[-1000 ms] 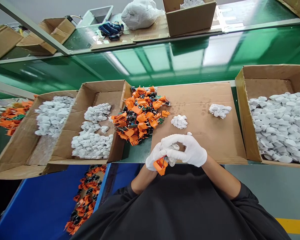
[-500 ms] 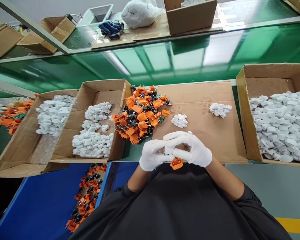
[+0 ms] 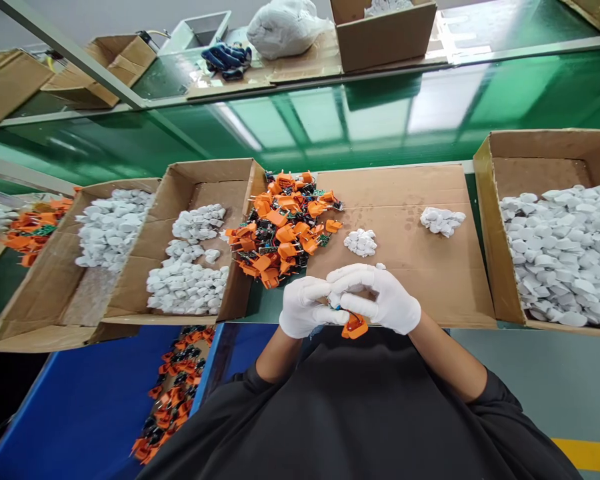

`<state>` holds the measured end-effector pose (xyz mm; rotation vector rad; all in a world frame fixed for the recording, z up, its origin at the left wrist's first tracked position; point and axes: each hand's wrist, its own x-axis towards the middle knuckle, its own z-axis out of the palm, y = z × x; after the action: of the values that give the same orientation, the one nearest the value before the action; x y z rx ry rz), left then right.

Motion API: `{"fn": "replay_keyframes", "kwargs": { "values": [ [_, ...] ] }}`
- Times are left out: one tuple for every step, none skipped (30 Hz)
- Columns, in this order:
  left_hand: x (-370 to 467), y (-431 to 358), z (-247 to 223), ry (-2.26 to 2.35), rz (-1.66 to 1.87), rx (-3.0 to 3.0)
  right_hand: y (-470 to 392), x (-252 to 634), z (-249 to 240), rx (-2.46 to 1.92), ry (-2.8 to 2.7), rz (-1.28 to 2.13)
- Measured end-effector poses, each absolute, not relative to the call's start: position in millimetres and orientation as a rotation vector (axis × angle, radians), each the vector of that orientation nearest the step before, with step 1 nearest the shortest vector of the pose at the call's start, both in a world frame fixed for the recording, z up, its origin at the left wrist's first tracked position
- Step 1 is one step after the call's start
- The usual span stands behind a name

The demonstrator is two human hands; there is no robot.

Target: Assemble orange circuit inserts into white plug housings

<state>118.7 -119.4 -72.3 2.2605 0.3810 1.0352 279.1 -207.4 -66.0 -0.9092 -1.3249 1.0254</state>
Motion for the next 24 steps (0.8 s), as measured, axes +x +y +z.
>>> {"fn": "replay_keyframes", "kwargs": {
  "values": [
    [119.2, -119.2, -72.1, 0.394, 1.039, 2.253, -207.3, 277.6, -67.5, -0.932, -1.334, 0.989],
    [119.8, -119.1, -71.7, 0.4, 1.036, 2.236, -207.2, 276.5, -68.7, -0.952, -1.346, 0.95],
    [120.5, -119.2, -71.3, 0.398, 1.026, 2.208, -207.1, 275.7, -69.7, -0.958, -1.36, 0.914],
    [121.2, -119.4, -70.9, 0.387, 1.017, 2.17, -207.0, 275.2, -70.5, -0.954, -1.375, 0.893],
    [121.8, -119.7, -70.8, 0.367, 1.013, 2.125, -206.9, 275.0, -71.1, -0.943, -1.388, 0.879],
    [122.3, -120.0, -71.0, 0.347, 1.013, 2.077, -206.7, 274.9, -71.6, -0.936, -1.402, 0.868],
    [122.6, -120.3, -71.6, 0.335, 1.008, 2.035, -206.6, 274.8, -72.1, -0.941, -1.417, 0.854],
    [122.8, -120.6, -72.4, 0.334, 0.994, 1.999, -206.3, 274.4, -72.7, -0.958, -1.428, 0.827],
    [122.8, -120.9, -73.5, 0.345, 0.971, 1.966, -206.0, 274.0, -73.2, -0.982, -1.433, 0.783],
    [122.8, -121.2, -74.6, 0.362, 0.942, 1.937, -205.6, 273.5, -73.6, -0.999, -1.433, 0.725],
    [122.9, -121.6, -75.6, 0.381, 0.914, 1.911, -205.1, 273.2, -73.7, -1.005, -1.432, 0.674],
    [123.0, -121.9, -76.5, 0.391, 0.893, 1.893, -204.6, 273.1, -73.2, -0.999, -1.435, 0.645],
    [123.1, -122.2, -77.2, 0.394, 0.889, 1.888, -204.2, 273.4, -72.2, -0.983, -1.444, 0.644],
    [123.3, -122.3, -77.8, 0.39, 0.899, 1.899, -203.8, 273.9, -70.6, -0.97, -1.457, 0.669],
    [123.4, -122.4, -78.1, 0.378, 0.917, 1.926, -203.6, 274.6, -68.7, -0.968, -1.465, 0.71],
    [123.3, -122.3, -78.4, 0.37, 0.931, 1.969, -203.7, 275.3, -66.5, -0.979, -1.464, 0.755],
    [122.9, -122.1, -78.6, 0.372, 0.936, 2.022, -203.9, 275.9, -64.5, -0.998, -1.45, 0.797],
    [122.3, -122.0, -78.6, 0.383, 0.941, 2.078, -204.4, 276.4, -62.7, -1.019, -1.426, 0.834],
    [121.5, -121.8, -78.6, 0.398, 0.949, 2.129, -205.1, 276.9, -61.5, -1.036, -1.396, 0.873],
    [120.6, -121.8, -78.3, 0.412, 0.955, 2.168, -205.8, 277.4, -60.7, -1.041, -1.366, 0.917],
    [119.7, -121.9, -77.7, 0.424, 0.958, 2.191, -206.5, 277.8, -60.5, -1.03, -1.341, 0.976],
    [119.0, -122.1, -76.8, 0.423, 0.956, 2.19, -207.1, 278.3, -60.8, -0.998, -1.321, 1.044],
    [118.5, -122.4, -75.7, 0.405, 0.949, 2.167, -207.5, 278.6, -61.5, -0.958, -1.302, 1.1],
    [118.3, -122.6, -74.4, 0.386, 0.938, 2.128, -207.9, 278.8, -62.4, -0.929, -1.284, 1.134]
  ]
}}
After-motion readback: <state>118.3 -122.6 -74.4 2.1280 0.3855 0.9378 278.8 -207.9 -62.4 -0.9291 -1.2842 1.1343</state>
